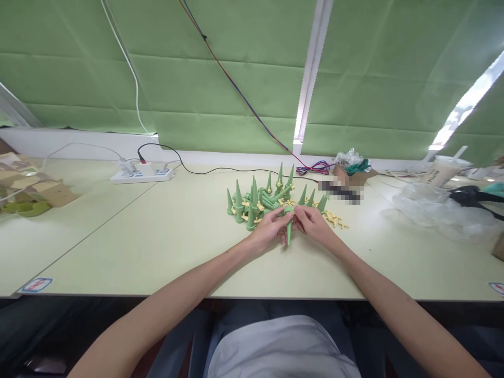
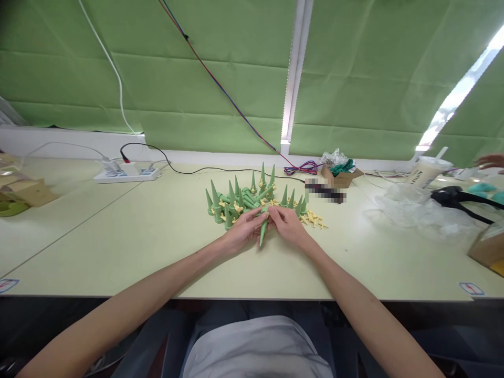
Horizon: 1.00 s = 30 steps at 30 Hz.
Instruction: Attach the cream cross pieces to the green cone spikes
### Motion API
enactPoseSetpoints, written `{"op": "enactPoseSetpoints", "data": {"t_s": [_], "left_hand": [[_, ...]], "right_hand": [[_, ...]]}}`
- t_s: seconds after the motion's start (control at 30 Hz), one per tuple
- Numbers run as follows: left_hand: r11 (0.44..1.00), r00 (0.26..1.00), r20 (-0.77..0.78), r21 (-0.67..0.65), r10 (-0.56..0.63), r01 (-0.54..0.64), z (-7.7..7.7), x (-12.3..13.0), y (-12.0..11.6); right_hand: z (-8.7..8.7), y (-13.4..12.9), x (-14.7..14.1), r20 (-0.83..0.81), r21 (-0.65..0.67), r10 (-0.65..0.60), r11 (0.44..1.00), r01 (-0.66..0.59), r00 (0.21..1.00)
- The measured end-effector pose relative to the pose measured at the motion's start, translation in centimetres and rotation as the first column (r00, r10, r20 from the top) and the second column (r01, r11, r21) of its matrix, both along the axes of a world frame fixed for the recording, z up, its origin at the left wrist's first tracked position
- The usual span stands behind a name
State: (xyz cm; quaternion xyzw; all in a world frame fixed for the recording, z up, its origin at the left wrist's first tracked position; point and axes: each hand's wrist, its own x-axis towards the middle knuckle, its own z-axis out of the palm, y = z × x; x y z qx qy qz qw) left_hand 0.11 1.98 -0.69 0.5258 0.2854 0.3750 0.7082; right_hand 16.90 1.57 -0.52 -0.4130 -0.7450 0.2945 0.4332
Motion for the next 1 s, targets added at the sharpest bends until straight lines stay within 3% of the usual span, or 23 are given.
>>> {"op": "enactPoseSetpoints", "data": {"t_s": [0.53, 1.0], "left_hand": [[0.993, 0.998, 0.022, -0.098, -0.06, 0.062, 0.14, -0.16, 0.12], [0.994, 0.997, -0.007, -0.082, -0.072, 0.071, 0.09, -0.28, 0.26]], "right_hand": [[-0.09, -0.18, 0.07, 0.062, 0.047, -0.043, 0.998, 0.04, 0.997], [-0.31, -0.05, 0.19, 0.103, 0.06, -0.049, 0.997, 0.043, 0.993]]}}
